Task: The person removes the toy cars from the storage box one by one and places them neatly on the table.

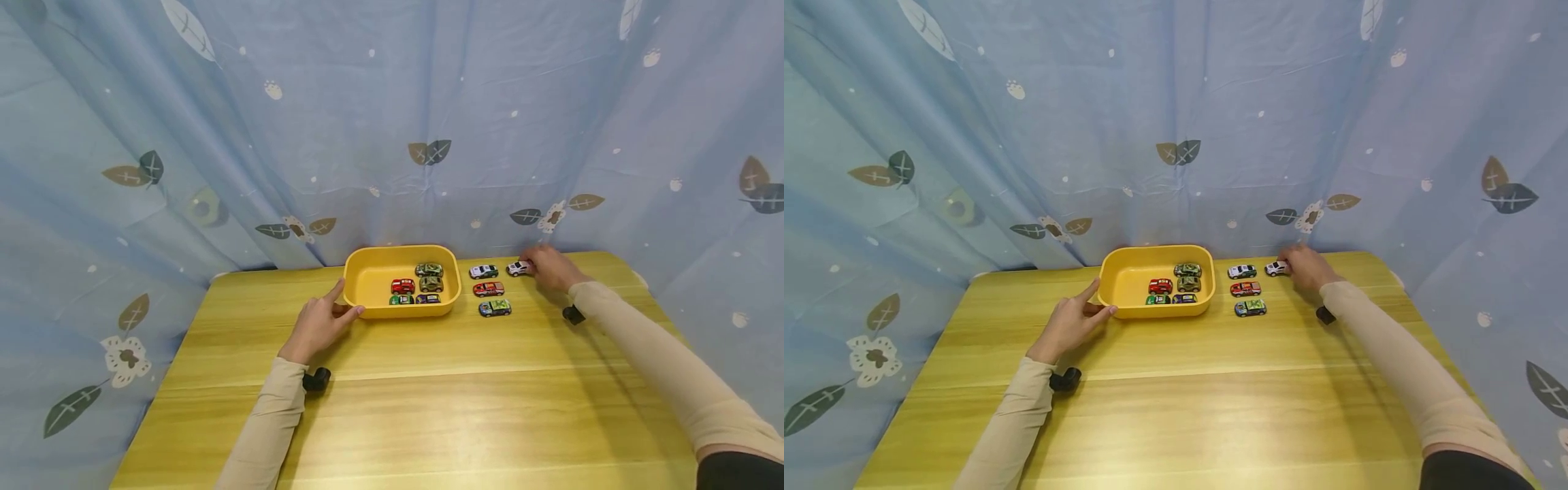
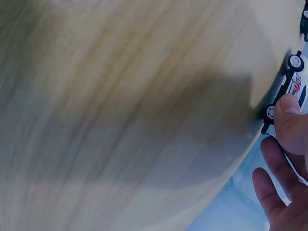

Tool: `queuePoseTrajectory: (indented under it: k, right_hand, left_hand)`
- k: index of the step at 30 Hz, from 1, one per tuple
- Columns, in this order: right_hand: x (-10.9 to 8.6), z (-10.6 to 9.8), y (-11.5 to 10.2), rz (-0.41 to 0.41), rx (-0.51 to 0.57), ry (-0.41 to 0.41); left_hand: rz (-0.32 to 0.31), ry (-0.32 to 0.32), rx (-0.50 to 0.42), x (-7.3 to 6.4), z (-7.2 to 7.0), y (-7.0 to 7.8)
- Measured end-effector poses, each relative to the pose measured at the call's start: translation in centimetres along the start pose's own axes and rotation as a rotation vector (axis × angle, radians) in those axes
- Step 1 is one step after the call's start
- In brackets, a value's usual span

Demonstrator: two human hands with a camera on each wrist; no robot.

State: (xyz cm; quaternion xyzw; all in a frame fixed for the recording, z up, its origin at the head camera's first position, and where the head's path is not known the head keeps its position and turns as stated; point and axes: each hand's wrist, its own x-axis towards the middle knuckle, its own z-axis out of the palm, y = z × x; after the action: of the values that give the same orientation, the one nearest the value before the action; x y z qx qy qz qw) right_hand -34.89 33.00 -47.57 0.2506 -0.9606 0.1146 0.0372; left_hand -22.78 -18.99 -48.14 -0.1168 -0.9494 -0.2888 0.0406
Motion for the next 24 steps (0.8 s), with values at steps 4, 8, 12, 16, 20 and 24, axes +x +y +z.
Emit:
queuePoseTrajectory:
  k: [4,8,12,16,20,24]
  right_hand:
    - [-0.09,0.38,0.15,0.020,-0.017,0.001]
    - [-0.14,0.39,0.05,0.027,-0.035,-0.021]
    - [-0.27,0.20,-0.22,0.041,-0.041,-0.062]
    - [-0.36,0.04,-0.39,0.054,-0.034,-0.090]
    - [-0.39,-0.07,-0.38,0.060,-0.018,-0.096]
    - [-0.49,-0.07,-0.34,0.059,0.000,-0.108]
  left_hand:
    - [-0.006,-0.002,-0.007,0.01,0.10,0.07]
    - [-0.011,0.001,-0.003,0.01,0.16,-0.03]
    - [-0.017,-0.016,-0.010,0.06,0.08,0.01]
    - [-0.023,-0.024,-0.014,0.06,0.02,0.03]
    - [-0.014,-0.018,-0.010,0.05,0.05,-0.04]
    - [-0.013,-0.012,-0.003,-0.02,0.02,-0.08]
